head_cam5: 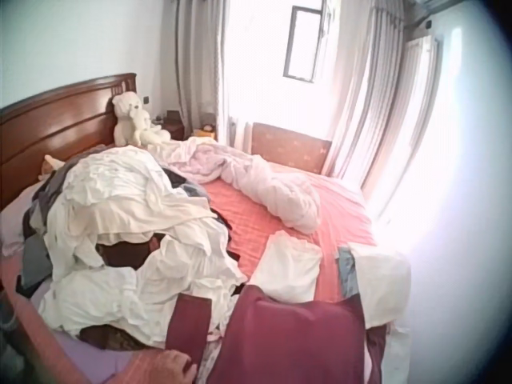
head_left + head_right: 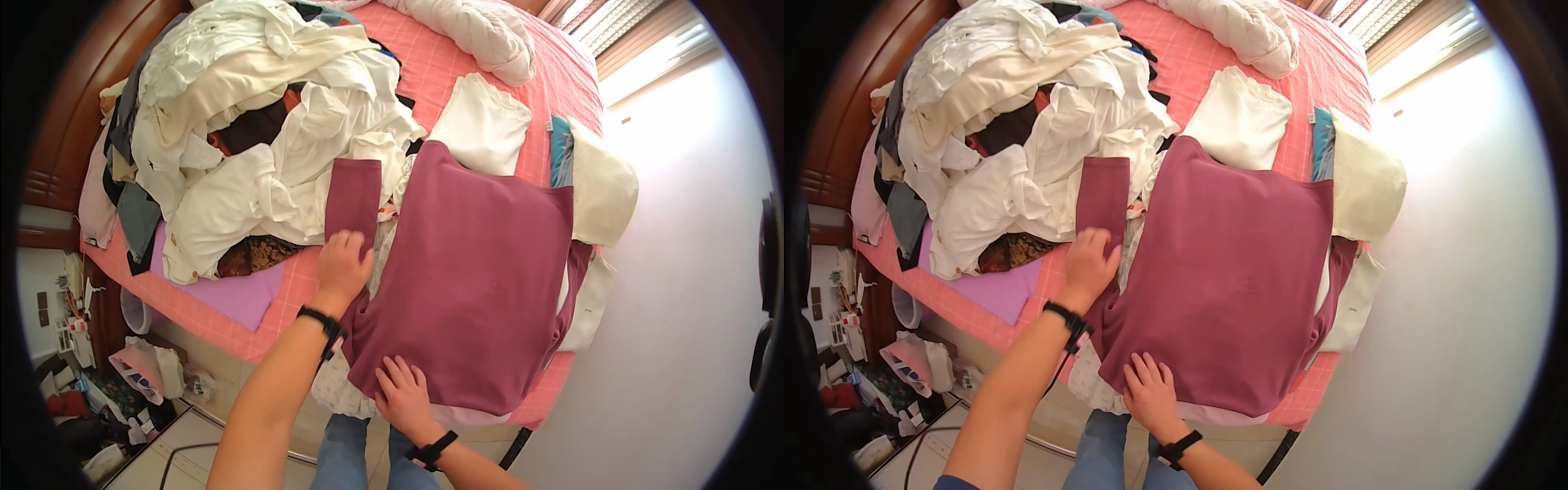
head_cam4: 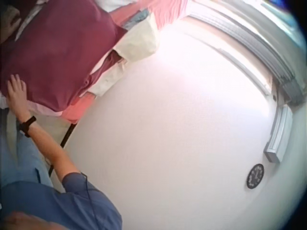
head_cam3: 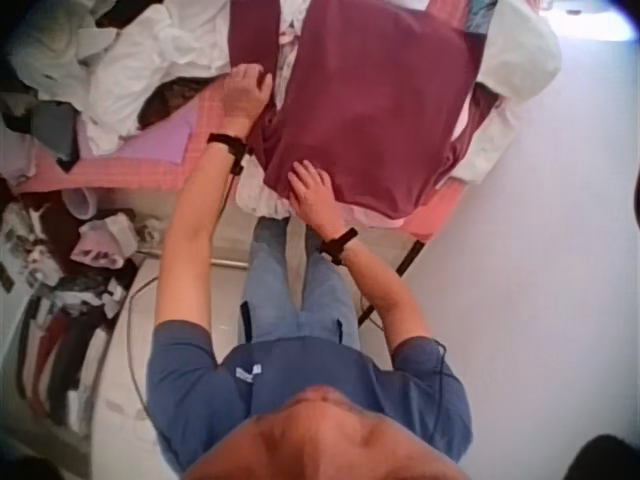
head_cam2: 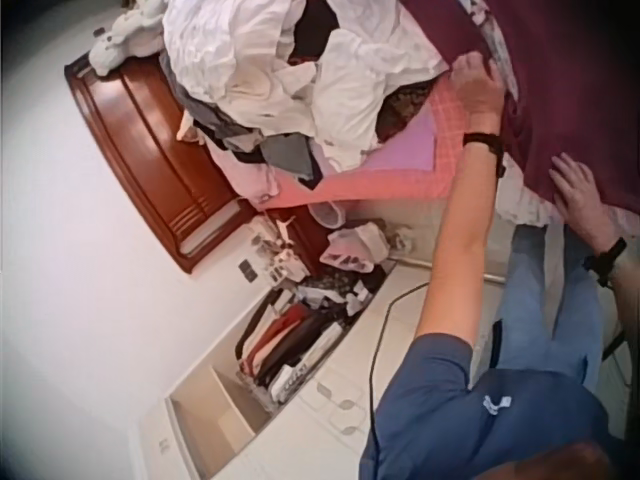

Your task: The person folds various garments on a bed, including white pants, a white shirt, a white t-shirt, and a maroon long-sleeved shirt. Each item is smoothed, folded into a neat rectangle, and placed in a growing stack on the bed.

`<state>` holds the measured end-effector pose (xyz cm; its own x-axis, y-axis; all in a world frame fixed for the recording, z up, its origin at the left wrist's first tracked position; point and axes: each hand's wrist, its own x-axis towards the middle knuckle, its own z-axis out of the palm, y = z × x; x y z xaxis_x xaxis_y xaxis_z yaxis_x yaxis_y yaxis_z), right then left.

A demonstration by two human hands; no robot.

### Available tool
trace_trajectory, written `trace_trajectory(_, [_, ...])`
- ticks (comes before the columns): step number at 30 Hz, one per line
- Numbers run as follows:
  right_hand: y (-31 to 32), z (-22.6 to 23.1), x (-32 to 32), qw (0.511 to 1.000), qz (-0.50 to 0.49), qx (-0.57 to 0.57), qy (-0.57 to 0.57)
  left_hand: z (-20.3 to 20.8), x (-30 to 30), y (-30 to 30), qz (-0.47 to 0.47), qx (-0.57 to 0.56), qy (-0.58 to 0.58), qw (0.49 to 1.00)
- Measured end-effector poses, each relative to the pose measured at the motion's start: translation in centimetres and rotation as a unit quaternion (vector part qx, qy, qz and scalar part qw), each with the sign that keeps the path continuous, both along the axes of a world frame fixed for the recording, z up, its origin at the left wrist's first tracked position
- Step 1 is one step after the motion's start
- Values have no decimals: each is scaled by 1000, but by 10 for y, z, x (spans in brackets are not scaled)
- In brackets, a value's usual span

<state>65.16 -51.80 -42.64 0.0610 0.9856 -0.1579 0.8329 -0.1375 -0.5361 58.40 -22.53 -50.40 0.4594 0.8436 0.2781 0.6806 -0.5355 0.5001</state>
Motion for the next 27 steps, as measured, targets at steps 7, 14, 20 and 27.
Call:
trace_trajectory(7, [13,-10,-27,997,14,-72,-32,-38,0,64,114,-38,48,992])
trace_trajectory(14, [13,-10,-23,991,5,-119,-64,20,-109,83,188,-288,-475,810])
trace_trajectory(20, [34,18,-31,981,-46,-178,66,108,-190,57,128,-413,-677,596])
trace_trajectory(27, [65,128,-12,682,-215,29,698,232,-106,-92,-194,-354,-244,882])
